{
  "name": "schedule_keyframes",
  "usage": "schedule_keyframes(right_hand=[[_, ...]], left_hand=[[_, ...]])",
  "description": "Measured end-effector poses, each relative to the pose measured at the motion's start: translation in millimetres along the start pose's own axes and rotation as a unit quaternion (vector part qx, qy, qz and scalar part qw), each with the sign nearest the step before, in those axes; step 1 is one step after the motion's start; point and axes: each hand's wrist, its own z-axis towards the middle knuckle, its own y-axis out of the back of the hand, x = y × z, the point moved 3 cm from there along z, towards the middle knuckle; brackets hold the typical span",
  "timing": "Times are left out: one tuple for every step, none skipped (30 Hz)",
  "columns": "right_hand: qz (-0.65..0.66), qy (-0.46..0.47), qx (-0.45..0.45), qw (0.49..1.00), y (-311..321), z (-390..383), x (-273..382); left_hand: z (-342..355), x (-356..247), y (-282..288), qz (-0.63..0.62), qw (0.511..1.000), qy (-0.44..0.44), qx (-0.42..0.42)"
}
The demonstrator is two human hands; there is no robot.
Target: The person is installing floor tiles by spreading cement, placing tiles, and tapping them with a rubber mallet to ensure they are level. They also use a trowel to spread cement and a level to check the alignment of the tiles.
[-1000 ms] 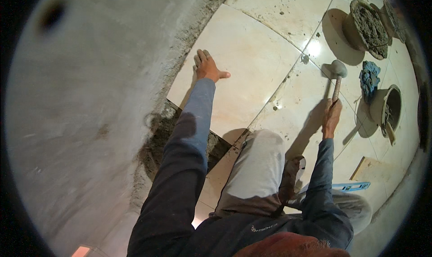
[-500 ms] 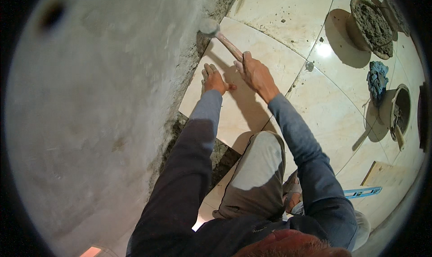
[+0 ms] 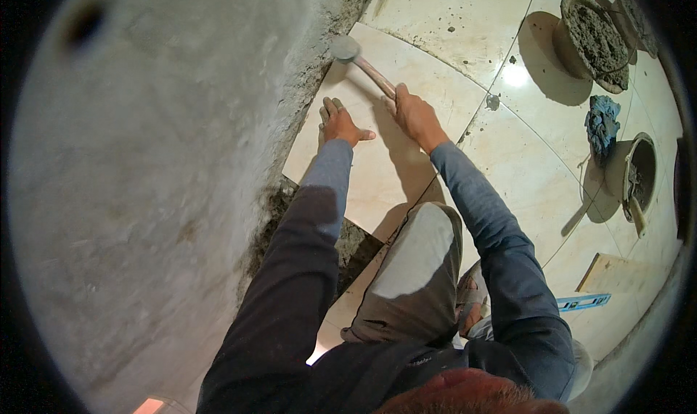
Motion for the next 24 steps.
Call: schedule_keyframes(right_hand=[[-0.003,-0.035,0.025,0.999,-5,2,-6],[0.014,-0.031,0.018,0.999,-9,2,-10],[0.032,-0.028,0.016,0.999,5,0,12],[0.050,-0.021,0.009,0.998,15,3,26],[0.056,0.002,-0.017,0.998,14,7,27],[0.056,0.016,-0.039,0.998,11,4,22],[0.056,0.031,-0.060,0.996,8,1,17],[0.042,0.000,-0.038,0.998,1,2,5],[0.033,-0.026,-0.021,0.999,1,11,3],[0.024,-0.053,-0.004,0.998,0,17,1],[0.037,-0.051,-0.005,0.998,1,18,1],[0.053,-0.042,-0.003,0.998,18,20,26],[0.062,-0.046,0.003,0.997,28,11,39],[0.068,-0.018,-0.029,0.997,26,1,42],[0.076,0.021,-0.072,0.994,28,2,46],[0.081,0.053,-0.113,0.989,26,-2,46],[0.054,0.012,-0.075,0.996,12,3,27],[0.028,-0.030,-0.043,0.998,-3,14,-2],[0.004,-0.071,-0.007,0.997,-5,20,-8],[0.003,-0.068,-0.005,0.998,-9,23,-9],[0.003,-0.064,0.000,0.998,-6,27,7],[0.003,-0.057,0.003,0.998,3,32,21],[0.015,-0.057,0.014,0.998,13,21,33],[0.028,-0.043,-0.016,0.999,14,11,35]], left_hand=[[1,2,-1,-0.004,1.000,-0.007,-0.007],[1,3,-2,-0.008,1.000,-0.015,-0.013],[-4,2,2,-0.009,1.000,-0.022,-0.003],[0,6,1,0.002,1.000,-0.022,-0.005],[5,11,-1,0.012,1.000,-0.021,-0.007],[2,9,-6,0.019,1.000,-0.024,0.001],[3,7,-7,0.000,0.999,-0.019,-0.029],[6,4,-9,-0.009,1.000,-0.022,-0.012],[6,2,-6,0.000,1.000,-0.010,0.002],[5,0,-4,0.009,1.000,0.002,0.015],[6,-4,0,0.014,1.000,0.002,0.012],[7,-3,5,0.018,1.000,0.011,0.005],[1,-4,0,0.018,1.000,0.014,0.011],[0,0,-7,-0.002,0.998,0.016,0.065],[12,4,-3,-0.021,0.994,0.017,0.103],[11,1,-5,0.013,0.997,0.015,0.079],[12,-3,-5,0.046,0.997,0.016,0.053],[12,-5,-4,0.033,0.999,0.010,0.040],[12,-2,-5,0.020,0.999,0.009,0.028],[10,0,-5,0.008,1.000,0.008,0.017],[5,2,-4,0.023,1.000,0.007,-0.009],[11,2,3,0.025,1.000,0.007,-0.016],[9,3,4,0.023,1.000,0.012,-0.012],[8,-1,7,0.019,1.000,0.013,-0.010]])
